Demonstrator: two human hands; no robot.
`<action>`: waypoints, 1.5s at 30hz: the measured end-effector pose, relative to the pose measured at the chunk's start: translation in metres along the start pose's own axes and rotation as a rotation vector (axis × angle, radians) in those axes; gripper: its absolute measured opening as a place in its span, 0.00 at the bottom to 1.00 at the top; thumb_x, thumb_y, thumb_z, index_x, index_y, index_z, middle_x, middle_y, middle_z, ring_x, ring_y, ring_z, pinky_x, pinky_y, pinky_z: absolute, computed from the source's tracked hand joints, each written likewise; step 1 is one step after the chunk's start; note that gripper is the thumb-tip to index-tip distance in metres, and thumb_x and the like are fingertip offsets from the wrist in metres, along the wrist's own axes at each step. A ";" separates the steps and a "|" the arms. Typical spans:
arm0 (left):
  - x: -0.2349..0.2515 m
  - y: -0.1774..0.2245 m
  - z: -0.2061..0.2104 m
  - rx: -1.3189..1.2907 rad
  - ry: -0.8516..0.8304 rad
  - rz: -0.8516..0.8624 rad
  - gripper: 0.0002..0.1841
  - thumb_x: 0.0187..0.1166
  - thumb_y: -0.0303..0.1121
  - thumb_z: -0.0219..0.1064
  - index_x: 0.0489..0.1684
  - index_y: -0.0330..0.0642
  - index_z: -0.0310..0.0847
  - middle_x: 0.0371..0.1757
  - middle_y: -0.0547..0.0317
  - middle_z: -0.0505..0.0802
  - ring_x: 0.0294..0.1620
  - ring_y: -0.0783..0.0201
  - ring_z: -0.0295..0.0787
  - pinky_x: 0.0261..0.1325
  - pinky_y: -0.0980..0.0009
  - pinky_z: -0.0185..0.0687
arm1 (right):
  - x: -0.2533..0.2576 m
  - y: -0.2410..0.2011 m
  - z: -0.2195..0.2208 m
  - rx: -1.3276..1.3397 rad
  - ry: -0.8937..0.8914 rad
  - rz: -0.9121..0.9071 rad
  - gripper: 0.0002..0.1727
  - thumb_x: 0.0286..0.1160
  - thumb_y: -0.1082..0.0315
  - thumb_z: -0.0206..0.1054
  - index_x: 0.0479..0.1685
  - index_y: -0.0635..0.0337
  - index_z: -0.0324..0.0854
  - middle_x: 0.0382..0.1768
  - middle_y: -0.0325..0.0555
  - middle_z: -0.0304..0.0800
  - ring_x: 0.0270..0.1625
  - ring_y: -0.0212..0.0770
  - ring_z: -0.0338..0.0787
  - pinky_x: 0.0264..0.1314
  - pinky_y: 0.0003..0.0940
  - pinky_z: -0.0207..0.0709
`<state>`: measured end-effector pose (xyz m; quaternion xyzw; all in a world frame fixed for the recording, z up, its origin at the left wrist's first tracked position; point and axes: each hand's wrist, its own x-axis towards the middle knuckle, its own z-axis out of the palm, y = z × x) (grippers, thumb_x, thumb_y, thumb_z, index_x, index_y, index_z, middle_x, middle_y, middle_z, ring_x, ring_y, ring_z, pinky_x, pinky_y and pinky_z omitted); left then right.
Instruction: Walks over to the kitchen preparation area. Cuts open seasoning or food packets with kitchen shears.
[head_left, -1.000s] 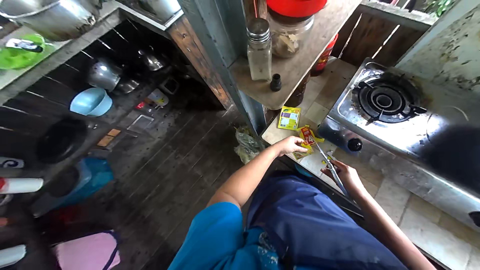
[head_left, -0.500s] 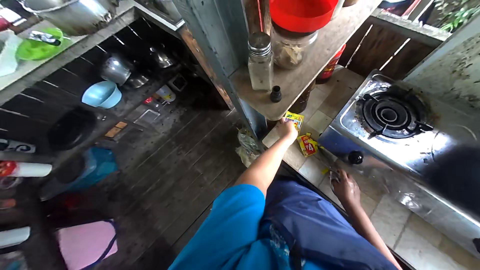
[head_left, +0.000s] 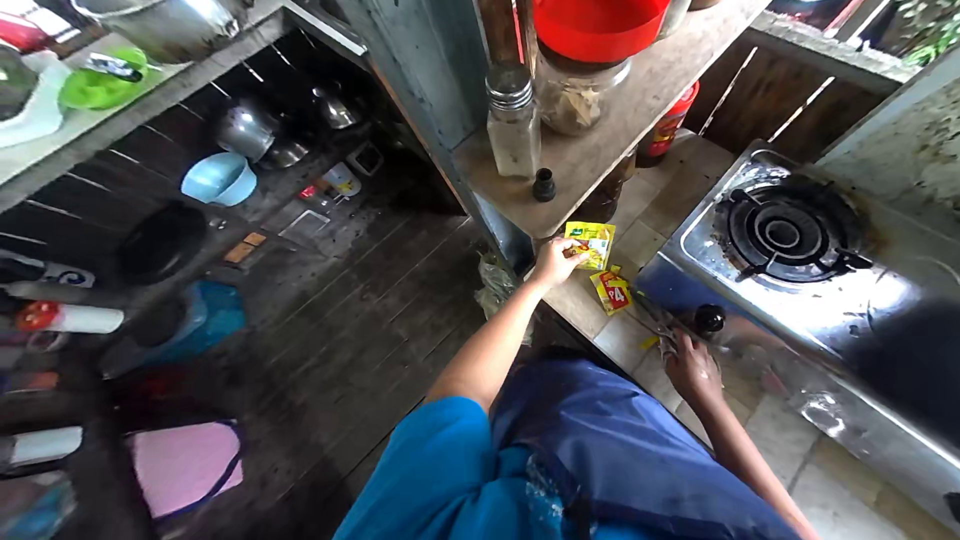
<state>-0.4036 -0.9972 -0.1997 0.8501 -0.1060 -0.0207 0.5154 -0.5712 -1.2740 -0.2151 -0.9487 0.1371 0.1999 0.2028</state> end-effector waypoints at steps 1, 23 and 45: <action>-0.006 0.006 -0.006 -0.005 0.039 0.085 0.11 0.73 0.27 0.77 0.43 0.25 0.90 0.49 0.35 0.93 0.57 0.48 0.91 0.67 0.54 0.82 | 0.000 0.002 -0.005 0.001 -0.003 -0.028 0.30 0.81 0.69 0.63 0.85 0.57 0.70 0.75 0.75 0.75 0.73 0.74 0.81 0.72 0.68 0.75; -0.037 0.126 -0.056 -0.287 -0.373 0.064 0.04 0.72 0.20 0.75 0.39 0.31 0.87 0.44 0.57 0.91 0.44 0.75 0.88 0.51 0.77 0.86 | -0.036 0.009 -0.103 0.098 -0.121 -0.586 0.43 0.55 0.52 0.85 0.72 0.67 0.75 0.60 0.71 0.84 0.57 0.68 0.86 0.62 0.69 0.76; -0.009 0.190 -0.039 -0.170 -0.546 -0.232 0.09 0.79 0.30 0.73 0.49 0.35 0.84 0.35 0.60 0.89 0.30 0.73 0.84 0.37 0.76 0.83 | -0.030 -0.016 -0.146 0.230 -0.349 -0.612 0.38 0.59 0.48 0.77 0.69 0.57 0.74 0.37 0.35 0.83 0.36 0.23 0.81 0.42 0.25 0.78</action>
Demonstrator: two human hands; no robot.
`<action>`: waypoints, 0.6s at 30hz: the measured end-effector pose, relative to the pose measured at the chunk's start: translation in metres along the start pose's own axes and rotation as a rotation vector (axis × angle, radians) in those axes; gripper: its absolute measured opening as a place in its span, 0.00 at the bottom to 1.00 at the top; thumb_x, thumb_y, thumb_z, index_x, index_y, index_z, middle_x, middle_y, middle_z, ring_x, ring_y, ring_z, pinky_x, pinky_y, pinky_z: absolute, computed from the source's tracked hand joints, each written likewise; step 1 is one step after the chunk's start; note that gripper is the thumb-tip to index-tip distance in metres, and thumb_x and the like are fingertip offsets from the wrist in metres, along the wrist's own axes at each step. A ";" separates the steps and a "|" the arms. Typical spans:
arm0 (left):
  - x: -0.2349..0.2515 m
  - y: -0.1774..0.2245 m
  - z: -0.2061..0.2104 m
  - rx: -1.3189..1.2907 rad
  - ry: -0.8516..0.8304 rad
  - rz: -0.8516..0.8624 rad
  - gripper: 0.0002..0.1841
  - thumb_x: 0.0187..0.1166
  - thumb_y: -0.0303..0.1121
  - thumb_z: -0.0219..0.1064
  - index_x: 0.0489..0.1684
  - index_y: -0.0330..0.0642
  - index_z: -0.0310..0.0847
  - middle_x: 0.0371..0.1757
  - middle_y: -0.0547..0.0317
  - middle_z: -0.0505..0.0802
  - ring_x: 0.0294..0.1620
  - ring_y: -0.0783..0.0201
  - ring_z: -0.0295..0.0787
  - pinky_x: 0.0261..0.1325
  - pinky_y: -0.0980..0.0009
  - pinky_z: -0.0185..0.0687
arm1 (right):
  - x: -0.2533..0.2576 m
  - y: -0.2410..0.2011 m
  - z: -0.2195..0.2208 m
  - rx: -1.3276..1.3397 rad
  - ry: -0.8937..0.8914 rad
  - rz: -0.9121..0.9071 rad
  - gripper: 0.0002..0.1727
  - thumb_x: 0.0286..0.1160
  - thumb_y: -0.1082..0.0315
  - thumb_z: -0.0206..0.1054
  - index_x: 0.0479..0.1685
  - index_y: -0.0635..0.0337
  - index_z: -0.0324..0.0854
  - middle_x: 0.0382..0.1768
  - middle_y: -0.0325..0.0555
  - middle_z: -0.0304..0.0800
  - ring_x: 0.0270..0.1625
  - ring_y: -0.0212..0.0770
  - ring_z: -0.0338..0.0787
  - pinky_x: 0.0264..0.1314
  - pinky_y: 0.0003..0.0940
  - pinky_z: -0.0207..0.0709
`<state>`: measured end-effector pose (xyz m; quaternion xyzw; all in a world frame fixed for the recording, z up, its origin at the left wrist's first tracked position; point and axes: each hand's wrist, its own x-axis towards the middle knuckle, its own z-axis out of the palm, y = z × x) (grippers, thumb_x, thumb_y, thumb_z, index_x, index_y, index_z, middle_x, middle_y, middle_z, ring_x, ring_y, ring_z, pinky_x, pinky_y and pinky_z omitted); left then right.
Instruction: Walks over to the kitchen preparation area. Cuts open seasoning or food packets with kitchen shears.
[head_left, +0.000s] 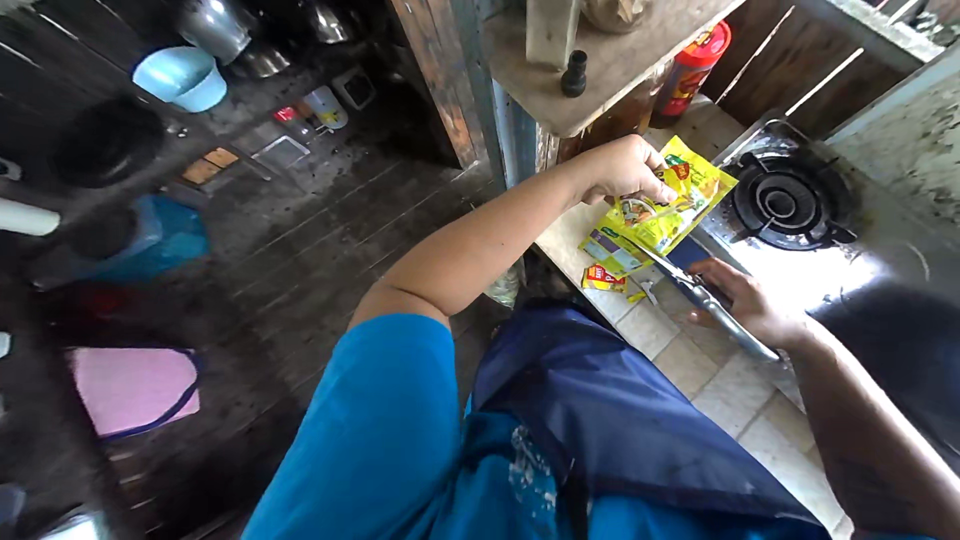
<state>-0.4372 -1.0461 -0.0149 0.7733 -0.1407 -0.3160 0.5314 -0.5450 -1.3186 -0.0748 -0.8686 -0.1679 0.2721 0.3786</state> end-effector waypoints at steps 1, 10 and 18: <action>0.001 0.001 0.000 0.012 -0.003 -0.006 0.09 0.79 0.30 0.73 0.49 0.35 0.84 0.35 0.59 0.89 0.31 0.73 0.85 0.37 0.76 0.83 | 0.001 0.000 -0.001 -0.009 -0.004 0.002 0.38 0.60 0.47 0.77 0.70 0.57 0.74 0.38 0.35 0.83 0.36 0.23 0.81 0.42 0.26 0.78; 0.013 0.007 0.000 0.083 -0.012 -0.023 0.11 0.80 0.32 0.72 0.51 0.34 0.83 0.39 0.57 0.89 0.34 0.72 0.84 0.42 0.74 0.83 | 0.007 0.014 -0.002 -0.044 0.040 0.001 0.39 0.61 0.46 0.77 0.71 0.61 0.75 0.41 0.42 0.86 0.39 0.29 0.83 0.46 0.33 0.79; 0.023 0.007 -0.001 0.128 -0.031 -0.028 0.12 0.80 0.32 0.73 0.53 0.34 0.84 0.37 0.59 0.89 0.32 0.74 0.82 0.39 0.76 0.79 | 0.008 0.013 -0.003 -0.117 0.095 -0.004 0.33 0.67 0.56 0.79 0.70 0.63 0.76 0.36 0.44 0.87 0.34 0.32 0.82 0.43 0.35 0.79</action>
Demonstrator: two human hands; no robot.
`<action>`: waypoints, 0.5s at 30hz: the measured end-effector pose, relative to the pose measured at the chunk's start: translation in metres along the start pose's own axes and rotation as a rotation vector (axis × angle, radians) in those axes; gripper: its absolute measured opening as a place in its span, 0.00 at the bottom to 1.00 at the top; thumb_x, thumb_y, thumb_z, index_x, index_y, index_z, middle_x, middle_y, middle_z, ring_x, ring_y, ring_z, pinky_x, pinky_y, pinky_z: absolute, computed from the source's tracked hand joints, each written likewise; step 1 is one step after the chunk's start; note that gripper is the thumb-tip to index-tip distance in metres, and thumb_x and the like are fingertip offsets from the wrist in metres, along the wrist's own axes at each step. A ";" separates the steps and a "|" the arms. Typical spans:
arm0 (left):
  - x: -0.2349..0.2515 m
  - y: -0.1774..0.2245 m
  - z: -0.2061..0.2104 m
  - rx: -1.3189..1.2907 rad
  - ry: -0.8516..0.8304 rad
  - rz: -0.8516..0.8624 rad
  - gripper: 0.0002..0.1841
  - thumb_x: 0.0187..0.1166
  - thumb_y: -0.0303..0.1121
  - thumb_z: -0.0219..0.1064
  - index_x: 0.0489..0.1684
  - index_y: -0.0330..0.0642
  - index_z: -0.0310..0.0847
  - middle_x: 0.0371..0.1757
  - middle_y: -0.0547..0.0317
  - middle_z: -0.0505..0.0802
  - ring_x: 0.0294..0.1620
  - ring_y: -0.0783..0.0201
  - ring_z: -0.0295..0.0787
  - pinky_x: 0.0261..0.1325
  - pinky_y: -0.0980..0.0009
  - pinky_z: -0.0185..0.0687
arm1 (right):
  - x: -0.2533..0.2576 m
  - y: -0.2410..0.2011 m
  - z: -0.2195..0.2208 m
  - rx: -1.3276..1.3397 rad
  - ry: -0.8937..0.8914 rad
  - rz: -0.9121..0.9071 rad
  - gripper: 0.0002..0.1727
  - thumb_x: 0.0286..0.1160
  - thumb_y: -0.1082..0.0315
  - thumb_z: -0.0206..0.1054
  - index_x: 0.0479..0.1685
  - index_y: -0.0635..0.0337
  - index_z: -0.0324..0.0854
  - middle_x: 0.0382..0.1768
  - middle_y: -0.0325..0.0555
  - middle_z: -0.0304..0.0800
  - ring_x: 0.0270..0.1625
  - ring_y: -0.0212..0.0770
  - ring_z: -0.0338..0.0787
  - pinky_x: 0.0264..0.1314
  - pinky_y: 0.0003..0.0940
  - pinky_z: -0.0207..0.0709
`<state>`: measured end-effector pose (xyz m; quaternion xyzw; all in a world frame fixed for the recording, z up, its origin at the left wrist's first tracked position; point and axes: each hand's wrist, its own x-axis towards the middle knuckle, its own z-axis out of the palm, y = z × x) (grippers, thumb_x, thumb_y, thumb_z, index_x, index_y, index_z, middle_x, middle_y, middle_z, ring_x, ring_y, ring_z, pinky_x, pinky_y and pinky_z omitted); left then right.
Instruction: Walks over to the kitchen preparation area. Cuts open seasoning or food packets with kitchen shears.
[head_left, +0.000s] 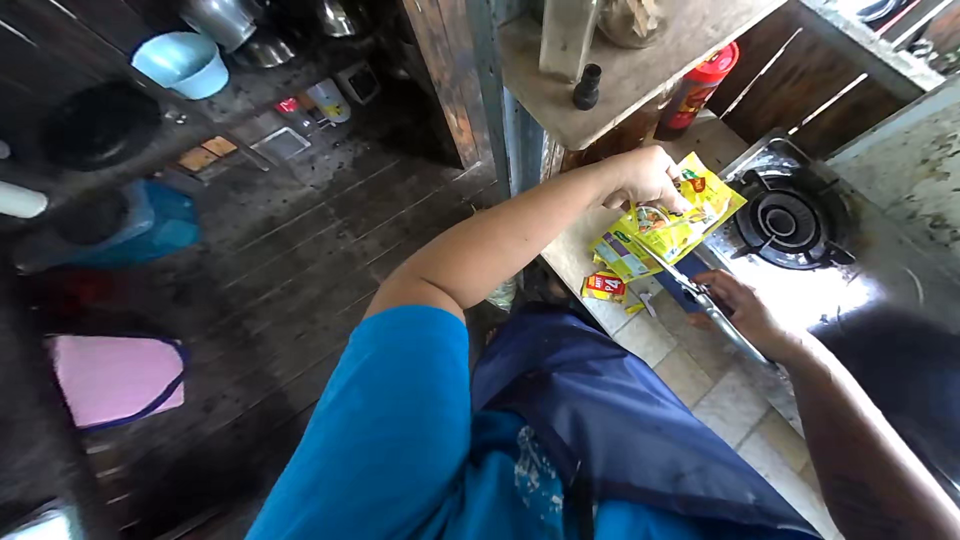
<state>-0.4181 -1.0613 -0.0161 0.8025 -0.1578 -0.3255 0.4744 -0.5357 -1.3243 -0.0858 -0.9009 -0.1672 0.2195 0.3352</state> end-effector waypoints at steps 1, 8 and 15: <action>0.002 0.000 0.000 0.007 0.004 0.002 0.13 0.80 0.32 0.73 0.53 0.34 0.84 0.37 0.58 0.89 0.32 0.74 0.81 0.39 0.76 0.78 | 0.000 -0.001 0.000 -0.004 0.007 0.000 0.32 0.68 0.57 0.79 0.69 0.64 0.77 0.35 0.44 0.86 0.34 0.32 0.82 0.42 0.35 0.78; 0.015 -0.009 0.001 -0.014 0.004 -0.017 0.12 0.79 0.31 0.73 0.53 0.33 0.83 0.40 0.57 0.88 0.35 0.73 0.81 0.43 0.75 0.78 | 0.005 0.017 0.009 -0.016 0.055 -0.032 0.31 0.68 0.53 0.78 0.66 0.64 0.79 0.28 0.39 0.83 0.27 0.28 0.77 0.36 0.32 0.75; 0.026 -0.019 0.003 -0.050 0.001 -0.061 0.15 0.80 0.32 0.72 0.58 0.33 0.82 0.43 0.55 0.89 0.36 0.72 0.80 0.42 0.74 0.77 | 0.014 0.001 0.014 -0.014 0.045 0.068 0.33 0.68 0.54 0.79 0.70 0.63 0.76 0.32 0.43 0.84 0.31 0.33 0.79 0.40 0.37 0.76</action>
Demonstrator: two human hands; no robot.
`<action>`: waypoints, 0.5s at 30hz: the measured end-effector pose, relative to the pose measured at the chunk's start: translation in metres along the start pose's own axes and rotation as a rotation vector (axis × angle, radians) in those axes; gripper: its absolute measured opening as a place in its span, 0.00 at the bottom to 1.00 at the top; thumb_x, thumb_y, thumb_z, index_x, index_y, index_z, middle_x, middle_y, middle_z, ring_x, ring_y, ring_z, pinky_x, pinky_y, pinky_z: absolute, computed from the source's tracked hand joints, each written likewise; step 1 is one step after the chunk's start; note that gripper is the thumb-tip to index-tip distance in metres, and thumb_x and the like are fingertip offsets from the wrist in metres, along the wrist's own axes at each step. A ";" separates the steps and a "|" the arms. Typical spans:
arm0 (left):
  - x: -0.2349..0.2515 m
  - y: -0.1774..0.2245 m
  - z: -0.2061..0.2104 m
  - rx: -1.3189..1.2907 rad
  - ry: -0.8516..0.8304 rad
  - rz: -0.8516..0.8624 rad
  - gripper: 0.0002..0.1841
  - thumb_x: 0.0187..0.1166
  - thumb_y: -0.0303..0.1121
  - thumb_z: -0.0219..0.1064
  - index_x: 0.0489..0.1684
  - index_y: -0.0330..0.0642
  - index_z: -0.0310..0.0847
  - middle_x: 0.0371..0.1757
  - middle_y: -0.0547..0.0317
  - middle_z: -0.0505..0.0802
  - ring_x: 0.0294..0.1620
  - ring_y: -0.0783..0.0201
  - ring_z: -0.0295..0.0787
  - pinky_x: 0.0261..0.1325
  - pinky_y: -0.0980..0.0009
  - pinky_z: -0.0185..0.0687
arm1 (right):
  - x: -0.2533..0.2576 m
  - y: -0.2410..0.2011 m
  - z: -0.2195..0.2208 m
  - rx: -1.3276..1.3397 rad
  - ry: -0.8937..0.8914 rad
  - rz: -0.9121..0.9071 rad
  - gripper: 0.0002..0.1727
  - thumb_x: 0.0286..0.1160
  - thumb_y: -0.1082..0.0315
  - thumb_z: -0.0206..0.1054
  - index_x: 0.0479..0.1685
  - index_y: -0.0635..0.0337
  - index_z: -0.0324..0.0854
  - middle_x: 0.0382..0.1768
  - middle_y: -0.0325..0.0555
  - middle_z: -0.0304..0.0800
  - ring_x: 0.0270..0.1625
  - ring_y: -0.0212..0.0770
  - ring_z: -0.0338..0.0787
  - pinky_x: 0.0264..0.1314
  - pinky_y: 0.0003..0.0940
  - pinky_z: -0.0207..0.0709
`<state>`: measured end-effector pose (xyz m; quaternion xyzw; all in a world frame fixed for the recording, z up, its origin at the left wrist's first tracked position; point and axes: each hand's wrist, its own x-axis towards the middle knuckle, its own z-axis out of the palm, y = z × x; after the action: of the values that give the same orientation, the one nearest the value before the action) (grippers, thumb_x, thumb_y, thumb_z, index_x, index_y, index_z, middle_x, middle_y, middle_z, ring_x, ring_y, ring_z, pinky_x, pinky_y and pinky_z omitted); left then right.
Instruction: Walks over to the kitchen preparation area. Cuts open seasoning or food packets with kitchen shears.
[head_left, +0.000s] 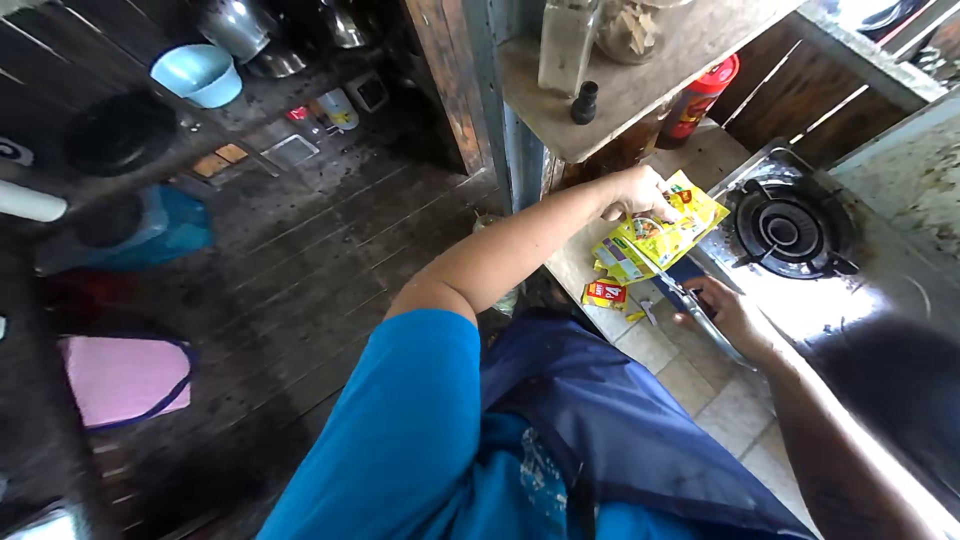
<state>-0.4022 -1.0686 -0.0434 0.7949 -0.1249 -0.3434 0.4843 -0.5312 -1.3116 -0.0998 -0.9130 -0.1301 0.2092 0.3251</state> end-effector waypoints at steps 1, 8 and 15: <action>0.001 -0.001 0.002 -0.005 -0.009 -0.004 0.15 0.80 0.32 0.72 0.58 0.33 0.82 0.43 0.55 0.89 0.35 0.72 0.81 0.41 0.74 0.78 | 0.001 -0.004 0.000 -0.010 -0.010 0.011 0.33 0.70 0.55 0.78 0.71 0.64 0.75 0.35 0.47 0.85 0.34 0.38 0.82 0.42 0.41 0.78; 0.013 -0.009 0.008 -0.004 -0.012 0.040 0.17 0.80 0.32 0.72 0.59 0.30 0.81 0.47 0.51 0.89 0.41 0.70 0.82 0.49 0.72 0.79 | 0.008 -0.007 0.013 -0.010 0.044 -0.002 0.32 0.72 0.55 0.77 0.70 0.66 0.76 0.36 0.50 0.86 0.34 0.39 0.82 0.42 0.41 0.78; 0.015 -0.015 0.013 0.018 -0.019 -0.016 0.18 0.80 0.34 0.72 0.62 0.34 0.81 0.45 0.54 0.89 0.37 0.71 0.80 0.43 0.73 0.76 | 0.005 -0.008 0.017 -0.086 0.051 0.049 0.31 0.72 0.55 0.78 0.70 0.64 0.77 0.33 0.51 0.87 0.32 0.44 0.83 0.42 0.47 0.78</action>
<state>-0.4019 -1.0773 -0.0665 0.7969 -0.1262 -0.3539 0.4731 -0.5358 -1.2945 -0.1081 -0.9341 -0.1083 0.1881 0.2833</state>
